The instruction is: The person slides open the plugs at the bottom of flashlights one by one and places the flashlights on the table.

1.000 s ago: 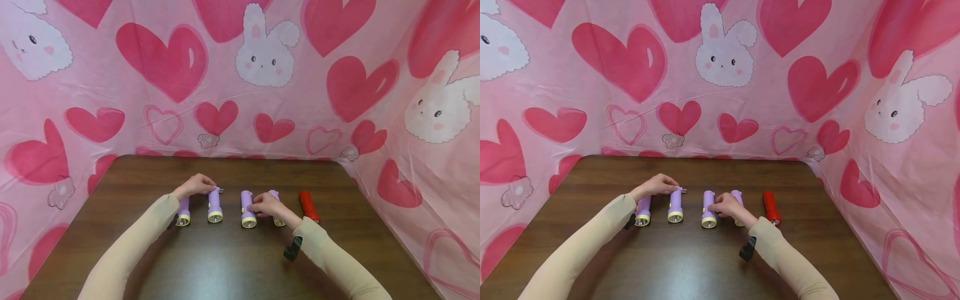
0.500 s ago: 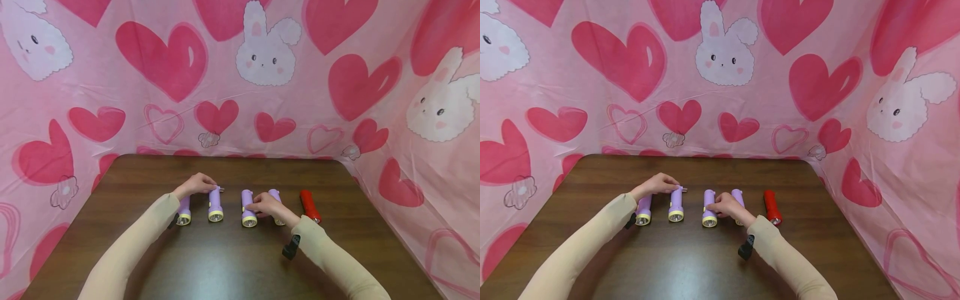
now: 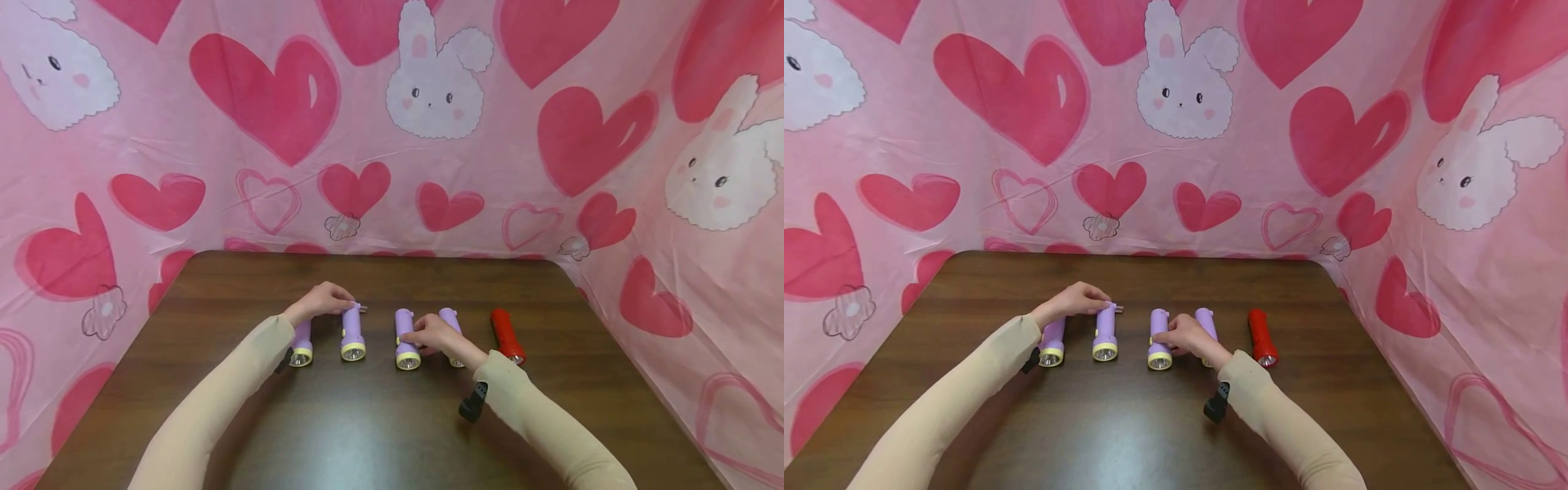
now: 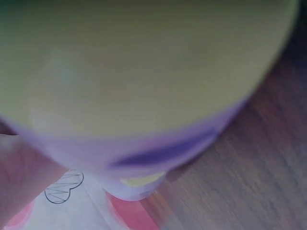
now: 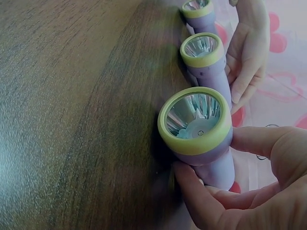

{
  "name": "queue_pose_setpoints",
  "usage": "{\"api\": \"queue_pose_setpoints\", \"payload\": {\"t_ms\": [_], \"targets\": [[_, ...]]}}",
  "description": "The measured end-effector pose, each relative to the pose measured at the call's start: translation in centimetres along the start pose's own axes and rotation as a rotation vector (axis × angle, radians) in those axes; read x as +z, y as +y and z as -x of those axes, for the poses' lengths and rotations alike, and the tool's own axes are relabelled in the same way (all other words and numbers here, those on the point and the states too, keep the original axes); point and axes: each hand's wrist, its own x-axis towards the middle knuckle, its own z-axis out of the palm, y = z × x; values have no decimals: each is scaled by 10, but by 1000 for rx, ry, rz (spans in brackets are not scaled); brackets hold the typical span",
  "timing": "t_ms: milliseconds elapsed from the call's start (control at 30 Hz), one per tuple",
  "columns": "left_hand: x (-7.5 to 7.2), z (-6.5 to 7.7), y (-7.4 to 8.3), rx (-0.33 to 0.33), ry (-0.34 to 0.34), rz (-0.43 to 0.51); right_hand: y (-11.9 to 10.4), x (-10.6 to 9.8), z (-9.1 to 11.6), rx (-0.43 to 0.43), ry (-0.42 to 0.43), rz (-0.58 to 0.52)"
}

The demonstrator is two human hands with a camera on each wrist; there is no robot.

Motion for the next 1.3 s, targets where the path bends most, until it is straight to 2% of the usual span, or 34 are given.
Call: {"api": "queue_pose_setpoints", "payload": {"t_ms": [800,1067,1300], "targets": [[-1,-2,-4,9,0,27,1,0,0,25,25,-74],[0,-2,-5,20,7,41,-5,-4,4,-9,44,-103],[3,-1,-5,43,49,-36,-9,-5,5,-40,69,-142]]}}
